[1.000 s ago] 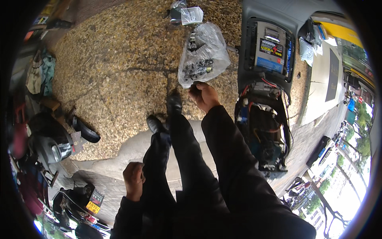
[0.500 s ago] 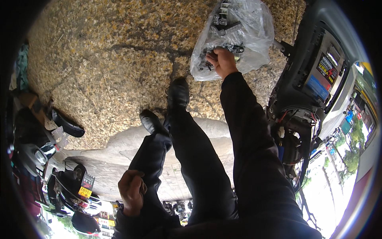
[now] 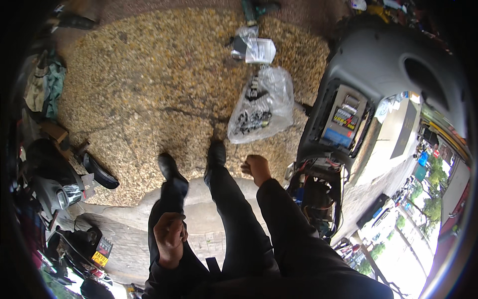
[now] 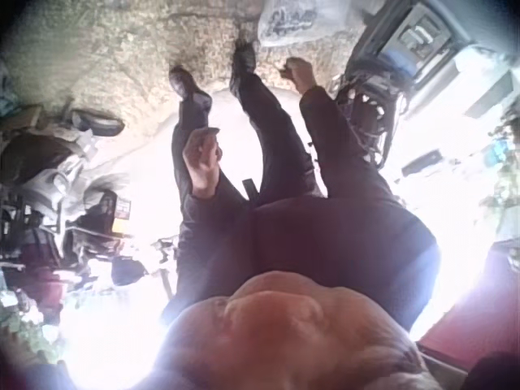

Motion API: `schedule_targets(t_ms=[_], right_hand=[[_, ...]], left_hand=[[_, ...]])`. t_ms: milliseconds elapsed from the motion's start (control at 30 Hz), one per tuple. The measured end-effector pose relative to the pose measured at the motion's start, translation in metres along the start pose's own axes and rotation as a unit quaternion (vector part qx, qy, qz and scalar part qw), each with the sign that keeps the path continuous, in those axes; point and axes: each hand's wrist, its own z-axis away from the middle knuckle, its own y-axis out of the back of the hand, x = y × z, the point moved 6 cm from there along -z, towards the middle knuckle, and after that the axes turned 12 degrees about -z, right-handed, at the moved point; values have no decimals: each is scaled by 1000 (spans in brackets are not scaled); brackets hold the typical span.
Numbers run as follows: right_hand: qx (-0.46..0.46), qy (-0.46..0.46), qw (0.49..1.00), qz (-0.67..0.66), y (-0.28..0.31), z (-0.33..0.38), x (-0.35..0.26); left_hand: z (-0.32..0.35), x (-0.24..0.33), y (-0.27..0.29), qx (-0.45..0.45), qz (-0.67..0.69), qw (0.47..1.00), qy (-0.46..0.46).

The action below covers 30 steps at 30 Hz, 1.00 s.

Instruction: The person assembles a scooter by attaching a plastic cover to the frame, routing wires, and securing the cover with screws using a cordless drill. The person also handles a battery and other small parts during the process.

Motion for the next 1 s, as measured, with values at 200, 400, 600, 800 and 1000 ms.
schedule_targets(t_ms=[200,400,600,800,1000], right_hand=[[54,14,993,109,-32,75,-38],[39,43,989,137,-96,143,-50],[25,50,996,76,-173,157,-60],[-23,62,993,99,-248,132,-128],[-25,90,989,116,-301,117,-214]], left_hand=[[4,100,54,-13,-12,995,-98],[22,205,150,19,13,988,-153],[22,293,189,74,-75,975,-194],[-9,373,136,-7,-108,968,-228],[-57,440,81,-50,-106,968,-222]])
